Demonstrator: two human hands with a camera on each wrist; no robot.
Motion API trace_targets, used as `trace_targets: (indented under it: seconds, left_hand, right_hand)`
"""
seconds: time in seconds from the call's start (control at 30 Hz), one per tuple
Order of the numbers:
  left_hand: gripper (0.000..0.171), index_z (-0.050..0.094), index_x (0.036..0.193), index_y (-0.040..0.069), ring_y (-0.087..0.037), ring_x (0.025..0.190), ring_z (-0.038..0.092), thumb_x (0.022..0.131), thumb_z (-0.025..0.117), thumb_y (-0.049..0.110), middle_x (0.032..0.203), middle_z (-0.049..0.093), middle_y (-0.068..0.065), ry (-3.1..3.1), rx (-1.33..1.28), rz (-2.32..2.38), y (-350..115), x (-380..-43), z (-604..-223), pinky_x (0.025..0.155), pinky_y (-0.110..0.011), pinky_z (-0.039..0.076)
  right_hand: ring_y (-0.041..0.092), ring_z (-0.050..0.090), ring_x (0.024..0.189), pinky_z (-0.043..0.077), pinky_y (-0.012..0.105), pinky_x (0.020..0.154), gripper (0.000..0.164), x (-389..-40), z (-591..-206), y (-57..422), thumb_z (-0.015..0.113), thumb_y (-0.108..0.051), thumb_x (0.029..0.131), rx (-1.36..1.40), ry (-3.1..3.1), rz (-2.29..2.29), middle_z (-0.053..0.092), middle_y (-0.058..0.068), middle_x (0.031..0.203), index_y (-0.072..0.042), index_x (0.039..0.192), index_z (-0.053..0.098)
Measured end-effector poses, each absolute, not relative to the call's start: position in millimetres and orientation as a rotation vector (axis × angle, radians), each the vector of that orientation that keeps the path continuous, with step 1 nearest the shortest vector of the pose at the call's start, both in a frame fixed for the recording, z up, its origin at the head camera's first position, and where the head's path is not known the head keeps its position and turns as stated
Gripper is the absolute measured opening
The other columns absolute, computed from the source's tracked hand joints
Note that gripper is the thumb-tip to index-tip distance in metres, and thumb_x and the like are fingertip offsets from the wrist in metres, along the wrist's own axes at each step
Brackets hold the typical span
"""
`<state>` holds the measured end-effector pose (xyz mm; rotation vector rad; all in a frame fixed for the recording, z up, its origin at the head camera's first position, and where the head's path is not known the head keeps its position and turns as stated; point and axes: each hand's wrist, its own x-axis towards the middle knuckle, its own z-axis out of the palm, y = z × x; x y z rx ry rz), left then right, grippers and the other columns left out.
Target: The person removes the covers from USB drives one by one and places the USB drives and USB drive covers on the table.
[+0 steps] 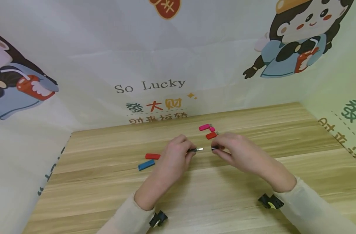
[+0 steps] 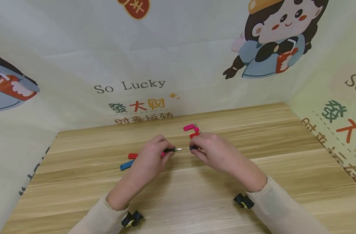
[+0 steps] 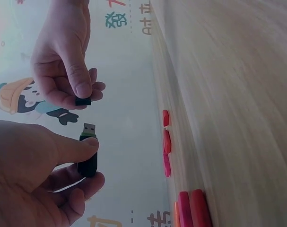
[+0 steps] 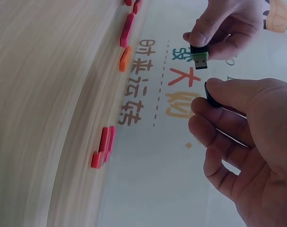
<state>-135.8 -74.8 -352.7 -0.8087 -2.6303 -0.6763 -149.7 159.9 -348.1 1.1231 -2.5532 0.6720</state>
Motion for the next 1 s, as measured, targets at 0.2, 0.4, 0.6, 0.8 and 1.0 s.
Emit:
trace_targets:
  seconds: [0.2,0.4,0.6,0.8,1.0]
  left_hand:
    - [0.007,0.074,0.095,0.009,-0.009,0.081,0.058,0.088,0.075,0.011,0.091,0.059,0.004,-2.644,-0.806,-0.67,-71,-139,-353,0.075,-0.021,0.051]
    - [0.006,0.074,0.094,0.011,-0.01,0.082,0.058,0.088,0.076,0.014,0.089,0.062,0.005,-2.643,-0.815,-0.626,-65,-144,-352,0.075,-0.024,0.051]
    - [0.007,0.074,0.096,0.013,-0.011,0.087,0.057,0.092,0.072,0.019,0.091,0.064,0.006,-2.702,-0.793,-0.575,-58,-151,-352,0.077,-0.025,0.051]
    - [0.009,0.075,0.099,0.011,-0.014,0.091,0.059,0.093,0.07,0.016,0.095,0.066,0.002,-2.757,-0.795,-0.612,-47,-159,-354,0.082,-0.026,0.051]
    - [0.01,0.075,0.101,0.01,-0.015,0.093,0.06,0.094,0.068,0.015,0.097,0.067,0.001,-2.795,-0.809,-0.618,-36,-166,-356,0.086,-0.026,0.05]
  right_hand:
    - [0.007,0.061,0.083,0.052,0.025,0.071,0.008,-148,-348,167,0.073,-0.013,0.09,1.115,-2.56,0.638,0.066,-0.007,0.091,-0.012,0.098,0.07]
    - [0.009,0.063,0.082,0.052,0.026,0.07,0.009,-146,-348,174,0.073,-0.014,0.089,1.115,-2.528,0.606,0.067,-0.006,0.092,-0.012,0.098,0.071]
    - [0.012,0.063,0.086,0.053,0.028,0.072,0.009,-145,-348,180,0.075,-0.016,0.088,1.112,-2.495,0.548,0.067,-0.006,0.094,-0.013,0.096,0.072]
    - [0.011,0.062,0.089,0.053,0.03,0.076,0.009,-143,-350,187,0.076,-0.017,0.087,1.099,-2.484,0.523,0.066,-0.006,0.095,-0.014,0.095,0.072]
    - [0.01,0.061,0.087,0.053,0.03,0.075,0.009,-141,-350,195,0.076,-0.016,0.087,1.086,-2.481,0.518,0.065,-0.007,0.094,-0.014,0.095,0.072]
